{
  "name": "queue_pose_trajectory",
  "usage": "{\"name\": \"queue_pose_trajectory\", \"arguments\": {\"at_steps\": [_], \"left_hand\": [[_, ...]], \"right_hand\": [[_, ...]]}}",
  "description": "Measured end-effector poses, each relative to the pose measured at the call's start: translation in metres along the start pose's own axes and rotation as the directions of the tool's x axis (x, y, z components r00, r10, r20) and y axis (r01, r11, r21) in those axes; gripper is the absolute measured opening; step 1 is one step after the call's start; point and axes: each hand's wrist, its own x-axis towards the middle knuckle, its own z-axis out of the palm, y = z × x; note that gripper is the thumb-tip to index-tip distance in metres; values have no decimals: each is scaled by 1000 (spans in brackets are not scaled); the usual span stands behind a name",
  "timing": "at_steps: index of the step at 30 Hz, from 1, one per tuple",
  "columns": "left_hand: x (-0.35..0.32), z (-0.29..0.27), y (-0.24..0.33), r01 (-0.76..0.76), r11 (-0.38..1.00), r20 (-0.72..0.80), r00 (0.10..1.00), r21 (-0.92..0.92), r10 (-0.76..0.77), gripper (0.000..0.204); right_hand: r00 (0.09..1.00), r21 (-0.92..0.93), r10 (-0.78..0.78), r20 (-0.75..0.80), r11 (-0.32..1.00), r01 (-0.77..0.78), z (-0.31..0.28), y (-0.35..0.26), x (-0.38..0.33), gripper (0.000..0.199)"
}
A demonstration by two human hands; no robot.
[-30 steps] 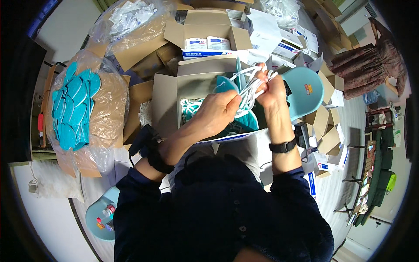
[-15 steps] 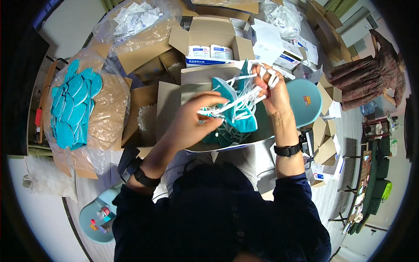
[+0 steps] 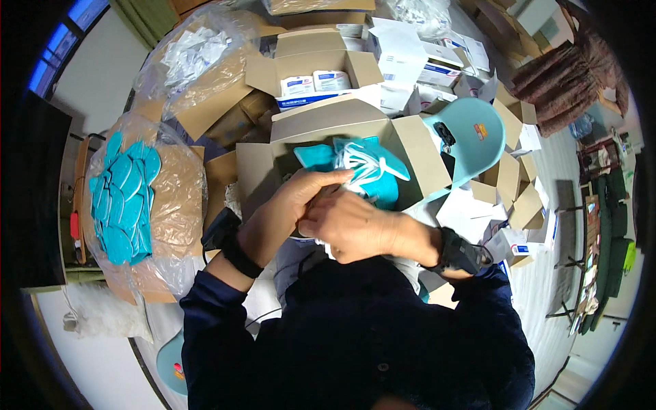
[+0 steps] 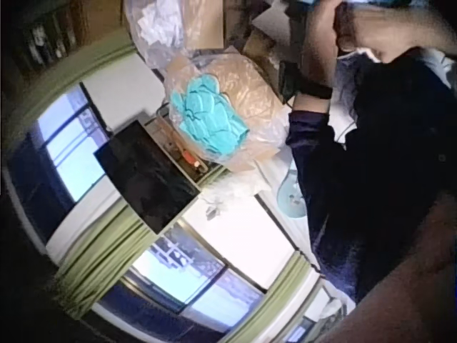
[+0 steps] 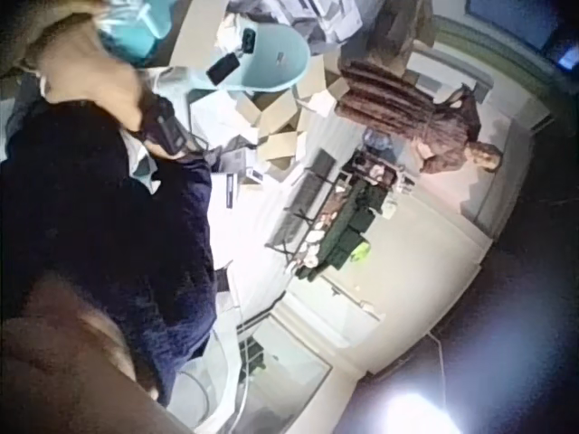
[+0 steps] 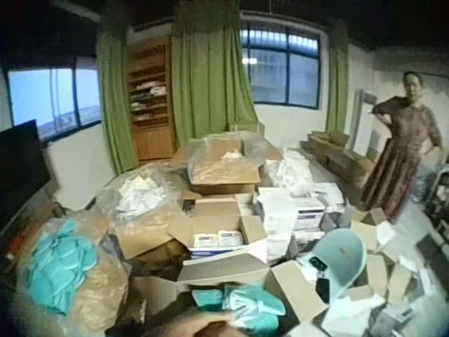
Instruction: Sorting and packaging green face masks into cardboard boxes.
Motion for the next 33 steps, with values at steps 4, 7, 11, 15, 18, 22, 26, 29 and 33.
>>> {"name": "queue_pose_trajectory", "arguments": {"at_steps": [4, 7, 11, 15, 18, 22, 26, 29, 33], "left_hand": [[12, -5, -9, -330, 934, 15, 942, -134, 335, 29], [5, -1, -8, -748, 663, -77, 660, 17, 747, 39], [3, -6, -7, -874, 470, -113, 458, 125, 882, 43], [1, 8, -2, -915, 386, -85, 378, 120, 922, 43], [5, 15, -10, -887, 444, -92, 436, 124, 895, 43], [-5, 13, -20, -772, 635, -118, 629, 25, 768, 49], [-23, 31, -10, -599, 793, 80, 790, -112, 608, 47], [-16, 32, -9, -588, 784, 91, 785, -198, 613, 47], [-10, 36, -10, -669, 719, 34, 727, -190, 686, 45]], "right_hand": [[989, -175, -1, -146, 984, -25, -1, -18, -21, 17], [960, -314, -6, -280, 945, -86, -7, -19, -37, 19], [876, -247, 95, -473, 940, -235, -31, -20, -60, 26], [551, 205, 415, -724, 892, -402, -39, 0, -66, 38], [323, 558, 689, -649, 720, -414, -35, 19, -52, 54], [365, 758, 790, -493, 595, -265, -22, 51, -47, 57], [348, 800, 785, -512, 584, -141, -24, 51, -52, 40], [409, 837, 776, -480, 544, -50, -23, 57, -53, 27], [392, 886, 798, -457, 447, 124, -32, 54, -59, 17]]}}
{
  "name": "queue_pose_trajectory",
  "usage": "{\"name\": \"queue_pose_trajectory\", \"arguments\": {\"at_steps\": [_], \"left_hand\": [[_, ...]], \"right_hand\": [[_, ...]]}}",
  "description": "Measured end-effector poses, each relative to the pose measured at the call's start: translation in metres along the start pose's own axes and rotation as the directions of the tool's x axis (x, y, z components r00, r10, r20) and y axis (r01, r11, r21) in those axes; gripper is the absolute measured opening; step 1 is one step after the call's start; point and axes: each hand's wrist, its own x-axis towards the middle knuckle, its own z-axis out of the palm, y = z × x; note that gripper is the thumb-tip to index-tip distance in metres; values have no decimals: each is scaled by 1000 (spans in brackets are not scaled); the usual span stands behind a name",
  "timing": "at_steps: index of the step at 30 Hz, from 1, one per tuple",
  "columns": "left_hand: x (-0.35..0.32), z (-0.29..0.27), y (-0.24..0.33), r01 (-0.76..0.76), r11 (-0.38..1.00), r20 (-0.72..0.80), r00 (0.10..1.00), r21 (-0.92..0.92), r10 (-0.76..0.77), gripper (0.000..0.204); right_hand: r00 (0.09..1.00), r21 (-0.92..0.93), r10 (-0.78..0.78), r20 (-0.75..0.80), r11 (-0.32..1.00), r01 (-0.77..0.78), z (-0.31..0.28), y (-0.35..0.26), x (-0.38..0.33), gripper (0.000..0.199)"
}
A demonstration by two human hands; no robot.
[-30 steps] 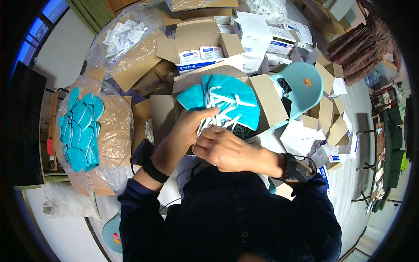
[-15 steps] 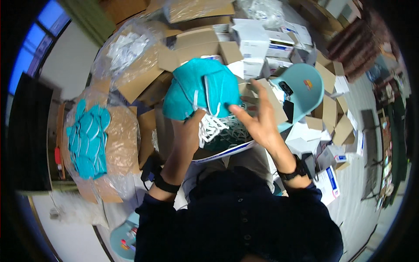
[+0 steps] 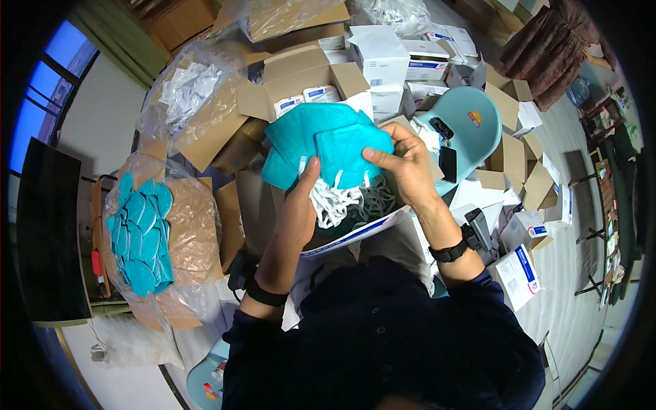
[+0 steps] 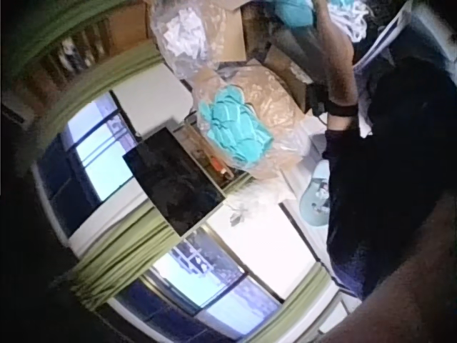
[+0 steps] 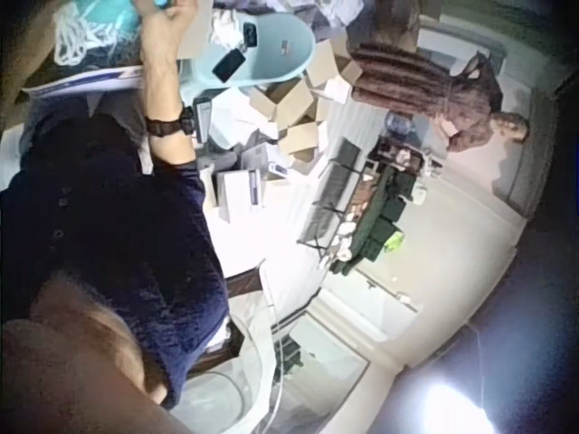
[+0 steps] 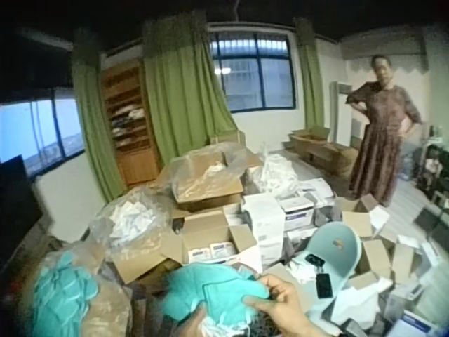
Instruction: Sorting and packaging green face masks into cardboard boxes.
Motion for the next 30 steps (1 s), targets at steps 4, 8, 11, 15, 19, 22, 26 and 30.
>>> {"name": "queue_pose_trajectory", "arguments": {"at_steps": [4, 8, 11, 15, 19, 22, 26, 30], "left_hand": [[6, -9, -8, 25, 993, -40, 999, 111, -21, 43], [7, -44, -12, -161, 592, -38, 950, 790, 309, 76], [3, -29, 4, -273, 358, 48, 849, 893, 526, 94], [7, -11, 16, -333, 488, 79, 879, 807, 469, 59], [5, -8, 6, -208, 723, 162, 978, 658, 134, 19], [7, -8, -5, -210, 758, 41, 971, 617, 236, 17], [10, -5, -11, -319, 768, -22, 917, 555, 397, 13], [10, 4, -15, -322, 830, -32, 926, 456, 376, 10]], "right_hand": [[1000, 75, -14, -17, 997, 15, -7, -1, 5, 14], [994, 44, -8, -113, 999, 13, -16, 3, 13, 14], [994, -3, -10, -111, 1000, 10, -22, -5, 16, 14], [999, -38, 3, -34, 999, -4, -21, -11, 18, 13], [998, -61, 21, 59, 998, -17, -6, -9, 20, 14], [936, -550, -346, -56, 794, 261, 2, 2, 23, 22], [901, -673, -427, -71, 688, 273, 5, 4, 5, 27], [972, -512, -235, 23, 832, 214, 31, 12, -9, 19]]}}
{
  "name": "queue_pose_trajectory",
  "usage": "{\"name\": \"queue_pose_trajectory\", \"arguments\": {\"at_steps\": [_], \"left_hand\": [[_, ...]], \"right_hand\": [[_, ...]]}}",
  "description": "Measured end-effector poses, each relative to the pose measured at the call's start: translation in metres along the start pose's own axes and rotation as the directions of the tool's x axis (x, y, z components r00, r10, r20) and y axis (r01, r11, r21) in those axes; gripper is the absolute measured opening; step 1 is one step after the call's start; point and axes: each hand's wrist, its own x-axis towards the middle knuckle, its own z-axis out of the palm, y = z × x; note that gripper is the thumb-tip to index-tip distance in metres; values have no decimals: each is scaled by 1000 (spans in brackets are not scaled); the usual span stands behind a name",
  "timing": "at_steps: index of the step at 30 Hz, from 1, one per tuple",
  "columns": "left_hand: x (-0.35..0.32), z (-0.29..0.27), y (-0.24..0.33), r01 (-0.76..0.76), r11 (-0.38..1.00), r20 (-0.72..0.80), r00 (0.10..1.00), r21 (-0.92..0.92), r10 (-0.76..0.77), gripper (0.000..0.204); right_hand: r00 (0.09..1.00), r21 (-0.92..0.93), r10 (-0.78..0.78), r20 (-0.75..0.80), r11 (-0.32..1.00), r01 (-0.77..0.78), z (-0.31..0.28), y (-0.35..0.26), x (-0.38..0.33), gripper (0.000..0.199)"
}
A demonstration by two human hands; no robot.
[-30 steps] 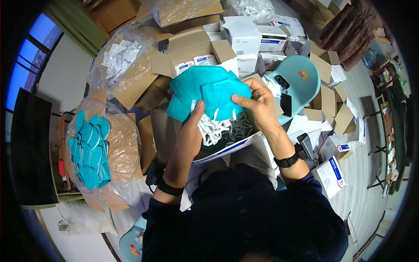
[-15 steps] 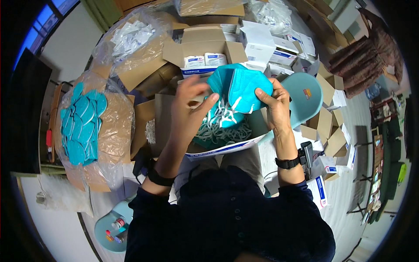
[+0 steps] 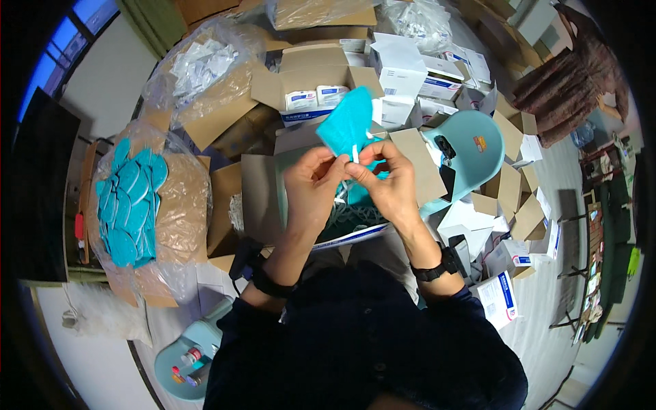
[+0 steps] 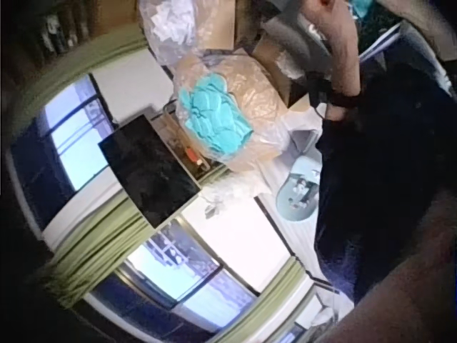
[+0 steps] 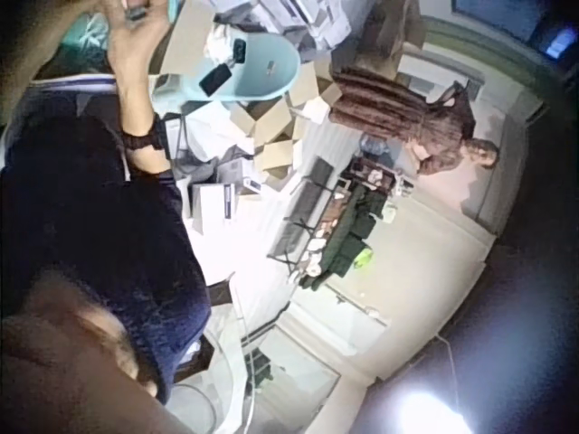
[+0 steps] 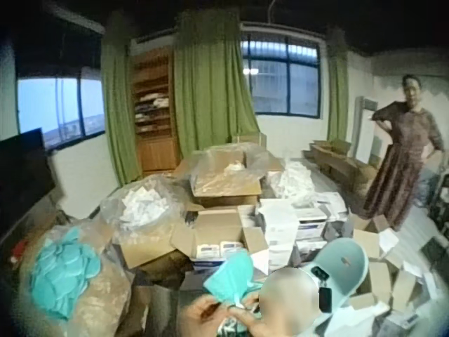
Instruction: Sorting and packaging green face masks into cardboard boxes.
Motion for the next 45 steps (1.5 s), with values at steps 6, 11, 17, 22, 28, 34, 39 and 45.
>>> {"name": "queue_pose_trajectory", "arguments": {"at_steps": [6, 11, 17, 22, 28, 34, 39, 45], "left_hand": [[-5, -11, 2, 22, 999, 26, 999, 50, -23, 10], [-7, 7, -4, -164, 939, 8, 986, 302, 169, 8], [-13, -1, -12, -194, 938, 20, 980, 287, 197, 9], [-24, -15, 10, -194, 915, -46, 974, 354, 224, 6], [-3, -20, 14, -213, 939, -72, 968, 269, 240, 13], [-9, -3, 3, -175, 977, -49, 982, 124, 182, 21], [-6, 2, 3, -102, 991, -1, 995, 90, 102, 16], [-31, 1, 21, -56, 998, -88, 994, 15, 57, 15]], "right_hand": [[986, 265, 23, 165, 962, -67, 2, 6, 0, 11], [990, 64, 18, 139, 998, -27, -2, -9, -4, 10], [941, -369, -326, 90, 867, 336, -20, 7, 6, 6], [940, -649, -257, -225, 759, 53, -71, 39, 44, 9], [996, 96, -35, -82, 994, 43, -31, 3, 17, 12], [896, 609, 396, 199, 666, -430, 3, 5, -8, 14], [969, 308, 192, 153, 923, -232, 2, 15, -10, 18], [997, -98, -58, -53, 994, 52, -25, 17, 9, 10]]}}
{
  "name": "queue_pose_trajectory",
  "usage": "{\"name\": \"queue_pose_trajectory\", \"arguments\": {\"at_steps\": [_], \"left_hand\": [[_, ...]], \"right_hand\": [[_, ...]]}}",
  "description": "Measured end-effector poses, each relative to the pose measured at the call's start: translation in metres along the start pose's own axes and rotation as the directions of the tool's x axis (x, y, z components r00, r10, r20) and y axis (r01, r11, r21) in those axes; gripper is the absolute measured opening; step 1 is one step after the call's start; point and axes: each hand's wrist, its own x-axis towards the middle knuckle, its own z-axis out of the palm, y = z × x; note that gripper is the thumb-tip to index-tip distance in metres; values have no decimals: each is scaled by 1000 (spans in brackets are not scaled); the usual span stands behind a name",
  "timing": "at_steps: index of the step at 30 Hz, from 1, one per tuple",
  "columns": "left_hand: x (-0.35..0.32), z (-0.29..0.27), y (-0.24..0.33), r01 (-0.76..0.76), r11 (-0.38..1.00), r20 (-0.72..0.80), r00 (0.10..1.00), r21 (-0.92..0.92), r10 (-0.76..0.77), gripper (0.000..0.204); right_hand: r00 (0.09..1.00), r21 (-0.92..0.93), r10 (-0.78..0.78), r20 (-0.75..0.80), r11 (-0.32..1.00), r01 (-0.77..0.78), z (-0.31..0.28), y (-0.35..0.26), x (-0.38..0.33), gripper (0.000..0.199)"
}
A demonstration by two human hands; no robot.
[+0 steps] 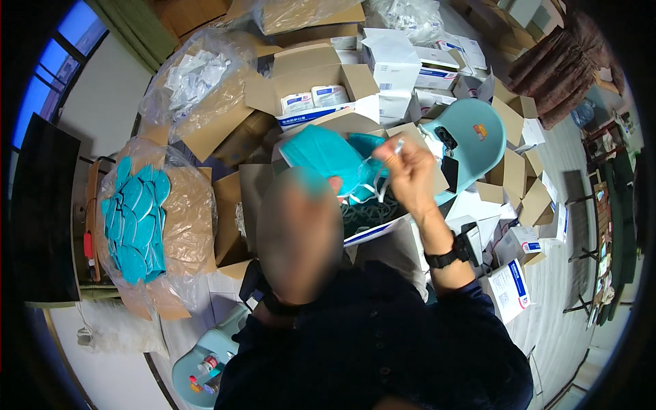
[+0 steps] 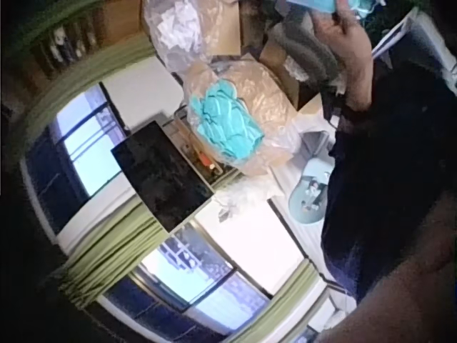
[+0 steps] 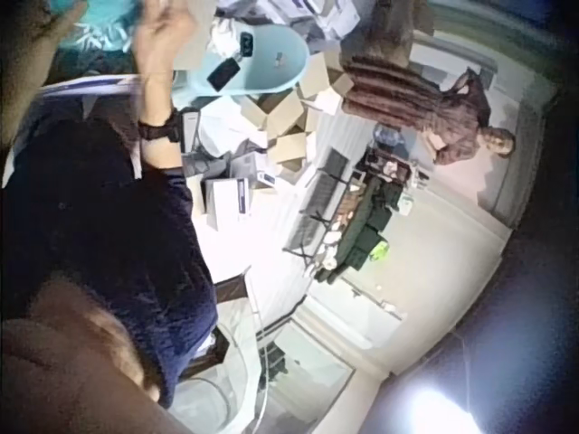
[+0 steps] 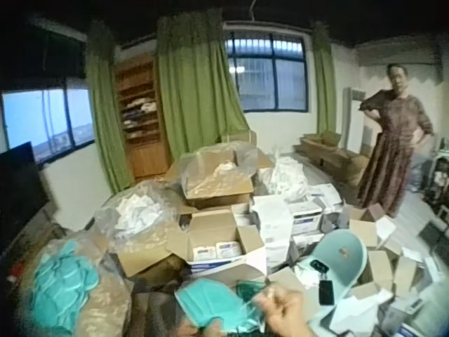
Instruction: Sorting and packaging green face masks into cardboard boxes.
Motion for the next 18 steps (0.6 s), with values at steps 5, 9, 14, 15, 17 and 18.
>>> {"name": "queue_pose_trajectory", "arguments": {"at_steps": [5, 9, 14, 15, 17, 18], "left_hand": [[16, -20, 35, 25, 1000, 43, 999, 6, -26, 18], [21, -11, 22, 439, 834, 189, 898, -334, -397, 28], [22, -33, 16, 424, 904, 178, 886, 63, -428, 33], [25, -33, 15, 417, 905, 211, 881, 79, -425, 33], [26, -35, 13, 371, 916, 237, 886, 156, -399, 30], [25, -36, 11, 331, 918, 234, 896, 219, -378, 27]], "right_hand": [[988, 261, 99, -115, 963, -67, -31, 17, 11, 7], [992, 349, -6, 125, 936, -39, -9, -3, 5, 12], [986, 368, 49, 159, 924, -106, -9, 2, 10, 12], [982, 355, 63, 177, 927, -124, -8, 2, 11, 14], [980, 324, 98, 171, 934, -149, -5, 1, 14, 15], [979, 308, 114, 168, 937, -162, -4, 1, 15, 16]]}}
